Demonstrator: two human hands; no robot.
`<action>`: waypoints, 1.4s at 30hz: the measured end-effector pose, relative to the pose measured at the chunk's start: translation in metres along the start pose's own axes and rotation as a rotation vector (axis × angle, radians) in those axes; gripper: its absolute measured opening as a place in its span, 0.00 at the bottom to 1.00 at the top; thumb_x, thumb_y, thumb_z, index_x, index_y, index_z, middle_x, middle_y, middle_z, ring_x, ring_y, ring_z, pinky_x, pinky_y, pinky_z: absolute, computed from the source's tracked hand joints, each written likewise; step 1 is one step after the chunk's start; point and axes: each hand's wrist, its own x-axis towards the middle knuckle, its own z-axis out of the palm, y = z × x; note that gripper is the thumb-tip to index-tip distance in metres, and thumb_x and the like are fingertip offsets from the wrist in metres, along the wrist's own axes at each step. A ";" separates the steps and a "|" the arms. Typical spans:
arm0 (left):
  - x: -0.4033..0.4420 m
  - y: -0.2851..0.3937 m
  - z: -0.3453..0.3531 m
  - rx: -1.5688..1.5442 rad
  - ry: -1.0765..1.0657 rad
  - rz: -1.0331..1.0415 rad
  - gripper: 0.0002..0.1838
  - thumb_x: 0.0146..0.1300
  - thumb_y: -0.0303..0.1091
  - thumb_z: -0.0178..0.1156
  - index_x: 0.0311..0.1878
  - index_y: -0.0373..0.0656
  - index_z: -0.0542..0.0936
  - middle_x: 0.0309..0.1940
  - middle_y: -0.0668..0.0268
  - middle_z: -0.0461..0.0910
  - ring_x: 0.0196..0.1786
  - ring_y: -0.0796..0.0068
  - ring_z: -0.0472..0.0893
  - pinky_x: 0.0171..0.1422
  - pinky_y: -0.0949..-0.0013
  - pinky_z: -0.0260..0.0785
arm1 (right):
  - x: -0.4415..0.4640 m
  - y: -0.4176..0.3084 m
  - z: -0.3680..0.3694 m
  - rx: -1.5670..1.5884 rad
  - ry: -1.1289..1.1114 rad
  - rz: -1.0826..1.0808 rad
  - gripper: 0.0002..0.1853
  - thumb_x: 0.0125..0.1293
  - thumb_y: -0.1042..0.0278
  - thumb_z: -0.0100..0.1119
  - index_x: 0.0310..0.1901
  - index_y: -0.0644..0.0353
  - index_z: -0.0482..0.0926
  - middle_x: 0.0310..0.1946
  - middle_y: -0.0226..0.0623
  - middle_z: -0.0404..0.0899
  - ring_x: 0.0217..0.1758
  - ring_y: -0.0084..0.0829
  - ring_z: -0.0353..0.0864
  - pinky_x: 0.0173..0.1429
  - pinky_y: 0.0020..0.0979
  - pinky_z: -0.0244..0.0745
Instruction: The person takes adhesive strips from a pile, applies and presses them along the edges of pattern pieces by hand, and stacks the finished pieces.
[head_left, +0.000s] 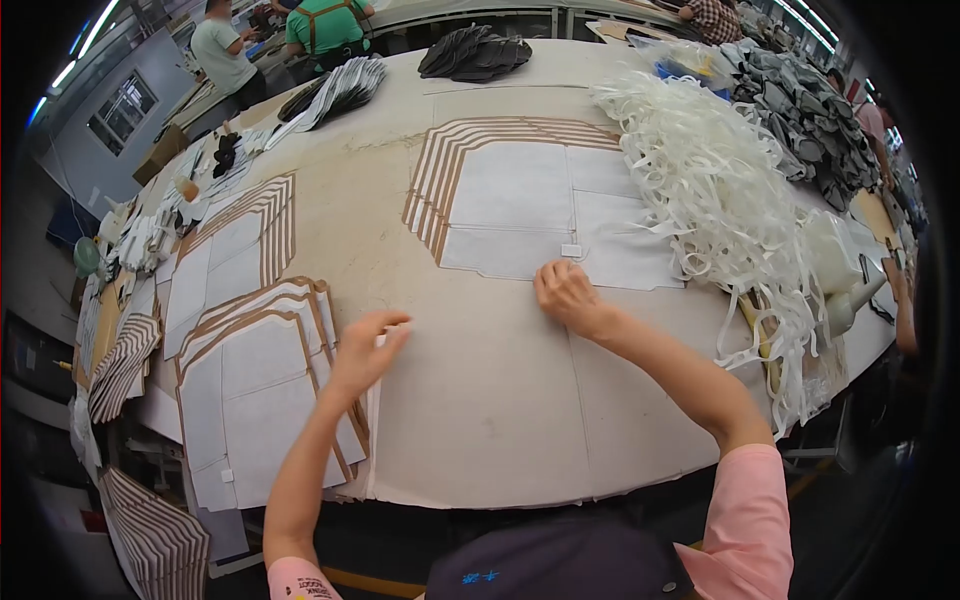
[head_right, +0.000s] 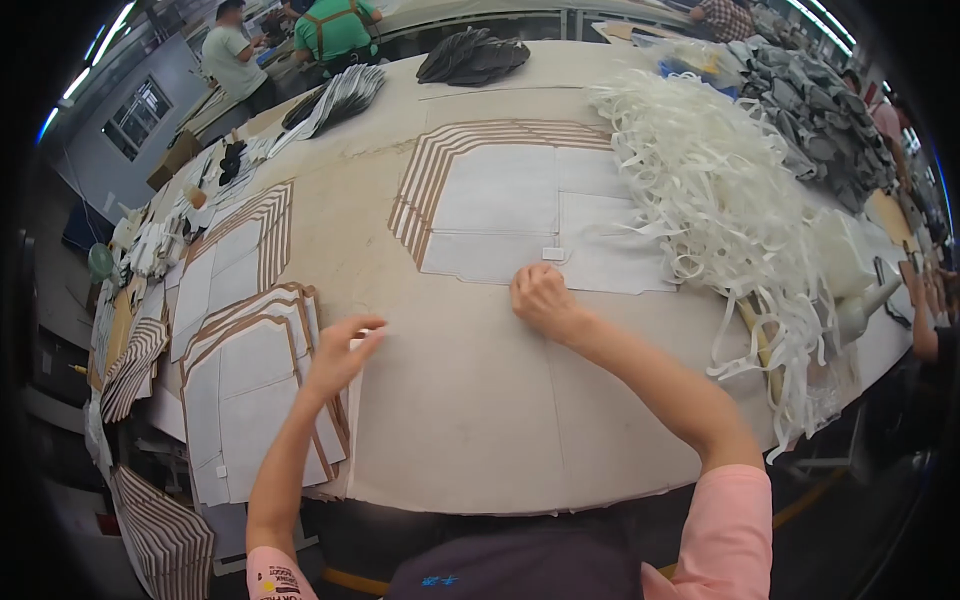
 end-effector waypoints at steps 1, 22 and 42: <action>0.015 0.016 0.026 -0.007 -0.044 0.090 0.12 0.67 0.33 0.62 0.49 0.36 0.84 0.47 0.55 0.85 0.53 0.57 0.83 0.59 0.61 0.74 | 0.005 -0.002 0.004 0.059 0.002 0.022 0.10 0.45 0.75 0.65 0.32 0.63 0.77 0.29 0.39 0.76 0.35 0.37 0.80 0.31 0.36 0.74; 0.151 -0.001 0.153 0.574 0.174 0.217 0.37 0.68 0.58 0.58 0.68 0.36 0.72 0.69 0.39 0.67 0.74 0.39 0.61 0.76 0.43 0.51 | 0.010 0.071 0.030 0.858 0.667 1.011 0.08 0.61 0.76 0.56 0.41 0.62 0.83 0.35 0.50 0.82 0.33 0.51 0.81 0.42 0.45 0.74; 0.058 0.045 0.040 -0.699 -0.284 -0.369 0.38 0.72 0.65 0.49 0.68 0.39 0.72 0.60 0.52 0.80 0.63 0.58 0.80 0.70 0.60 0.67 | -0.162 -0.090 -0.223 0.737 0.140 0.165 0.09 0.49 0.72 0.60 0.33 0.65 0.76 0.34 0.38 0.75 0.30 0.28 0.74 0.30 0.25 0.68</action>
